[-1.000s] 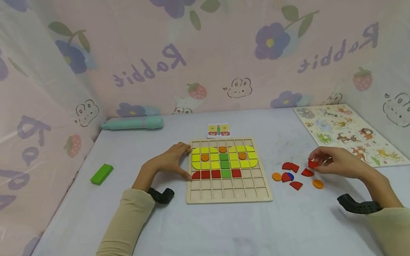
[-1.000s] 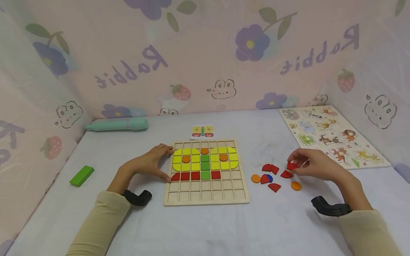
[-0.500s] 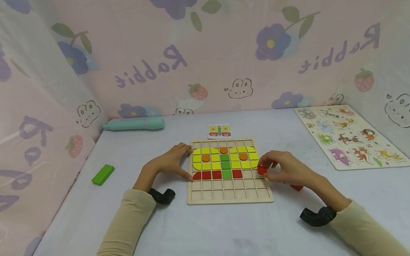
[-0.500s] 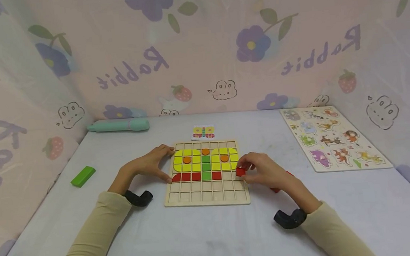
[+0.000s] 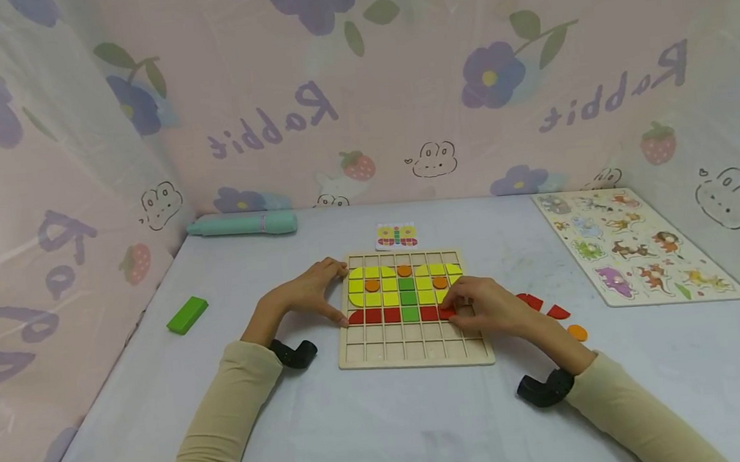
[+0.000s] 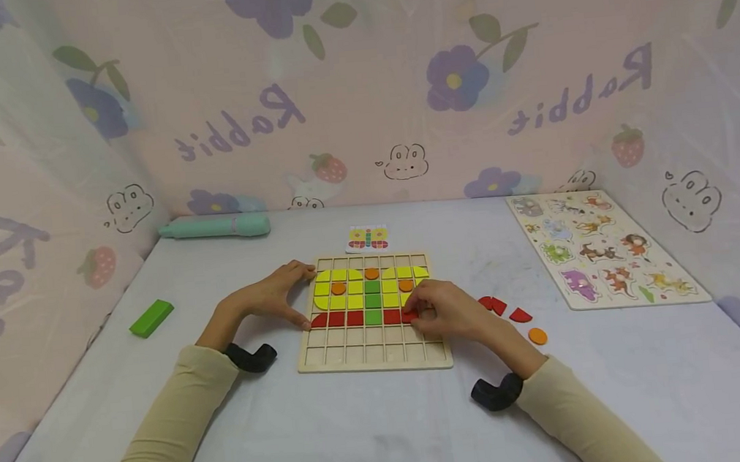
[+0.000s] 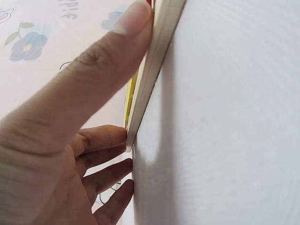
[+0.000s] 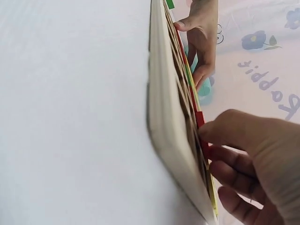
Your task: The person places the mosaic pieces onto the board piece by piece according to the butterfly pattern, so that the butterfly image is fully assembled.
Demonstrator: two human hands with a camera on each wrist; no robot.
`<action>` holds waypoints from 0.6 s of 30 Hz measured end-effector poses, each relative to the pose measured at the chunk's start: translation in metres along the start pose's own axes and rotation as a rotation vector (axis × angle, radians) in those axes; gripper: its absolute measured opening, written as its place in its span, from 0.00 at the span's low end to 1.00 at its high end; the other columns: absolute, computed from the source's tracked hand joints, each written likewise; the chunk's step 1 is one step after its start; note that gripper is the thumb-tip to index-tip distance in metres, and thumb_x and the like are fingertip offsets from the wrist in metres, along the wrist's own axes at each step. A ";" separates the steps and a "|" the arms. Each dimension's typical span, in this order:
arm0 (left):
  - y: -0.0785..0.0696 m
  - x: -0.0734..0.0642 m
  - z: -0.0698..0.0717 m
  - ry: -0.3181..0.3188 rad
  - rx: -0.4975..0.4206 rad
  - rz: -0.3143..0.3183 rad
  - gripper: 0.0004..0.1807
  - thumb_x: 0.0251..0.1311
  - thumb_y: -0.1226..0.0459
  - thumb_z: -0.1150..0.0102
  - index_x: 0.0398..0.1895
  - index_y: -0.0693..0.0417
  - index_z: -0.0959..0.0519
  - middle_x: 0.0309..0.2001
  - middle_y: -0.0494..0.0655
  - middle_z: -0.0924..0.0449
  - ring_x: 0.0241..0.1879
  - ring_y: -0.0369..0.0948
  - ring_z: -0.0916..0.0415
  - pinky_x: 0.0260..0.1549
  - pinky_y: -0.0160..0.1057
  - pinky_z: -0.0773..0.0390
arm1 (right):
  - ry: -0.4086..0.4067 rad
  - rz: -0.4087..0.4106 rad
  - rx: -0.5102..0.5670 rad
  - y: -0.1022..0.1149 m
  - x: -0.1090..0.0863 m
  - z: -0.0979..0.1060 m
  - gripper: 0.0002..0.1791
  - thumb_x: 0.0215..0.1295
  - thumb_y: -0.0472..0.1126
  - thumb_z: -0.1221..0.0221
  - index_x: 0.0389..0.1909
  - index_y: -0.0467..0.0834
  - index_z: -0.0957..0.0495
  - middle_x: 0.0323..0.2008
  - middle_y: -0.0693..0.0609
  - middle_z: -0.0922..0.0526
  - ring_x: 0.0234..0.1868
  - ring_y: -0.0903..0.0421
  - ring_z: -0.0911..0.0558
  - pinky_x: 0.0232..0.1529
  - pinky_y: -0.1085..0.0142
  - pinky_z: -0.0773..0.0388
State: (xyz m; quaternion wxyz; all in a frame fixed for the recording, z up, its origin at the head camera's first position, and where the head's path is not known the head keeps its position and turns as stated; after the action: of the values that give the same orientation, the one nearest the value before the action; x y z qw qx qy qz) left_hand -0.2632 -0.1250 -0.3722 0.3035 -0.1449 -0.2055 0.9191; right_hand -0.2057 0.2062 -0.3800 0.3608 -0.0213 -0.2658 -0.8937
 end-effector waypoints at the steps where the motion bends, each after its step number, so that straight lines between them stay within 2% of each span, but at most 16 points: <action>1: 0.000 0.000 0.000 0.000 0.000 -0.001 0.50 0.37 0.46 0.26 0.62 0.59 0.38 0.65 0.52 0.43 0.67 0.48 0.48 0.67 0.49 0.46 | 0.002 -0.002 0.003 -0.001 0.000 0.000 0.10 0.50 0.35 0.33 0.35 0.46 0.18 0.34 0.57 0.21 0.35 0.60 0.26 0.35 0.68 0.25; 10: -0.002 -0.001 0.001 0.002 0.004 -0.004 0.50 0.36 0.46 0.25 0.62 0.59 0.37 0.64 0.51 0.42 0.65 0.47 0.47 0.66 0.48 0.46 | 0.010 0.055 0.028 -0.004 -0.001 0.003 0.06 0.52 0.36 0.33 0.32 0.47 0.18 0.35 0.58 0.20 0.39 0.61 0.25 0.41 0.66 0.24; 18: 0.000 0.000 0.000 0.002 0.002 -0.002 0.50 0.36 0.46 0.25 0.62 0.58 0.37 0.64 0.50 0.42 0.66 0.48 0.47 0.67 0.48 0.46 | -0.008 0.109 -0.036 -0.005 -0.001 0.004 0.05 0.51 0.37 0.32 0.30 0.48 0.17 0.36 0.59 0.20 0.42 0.60 0.25 0.44 0.62 0.24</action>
State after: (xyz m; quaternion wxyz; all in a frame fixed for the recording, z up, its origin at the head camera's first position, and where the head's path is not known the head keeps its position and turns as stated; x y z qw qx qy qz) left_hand -0.2628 -0.1252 -0.3718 0.3045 -0.1453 -0.2045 0.9189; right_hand -0.2085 0.2118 -0.3795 0.4073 -0.0456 -0.2496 -0.8774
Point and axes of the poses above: each hand's wrist, its own x-axis towards the middle knuckle, its own z-axis out of the back of the hand, y = z × x, the point moved 1 cm from there along x, towards the middle knuckle
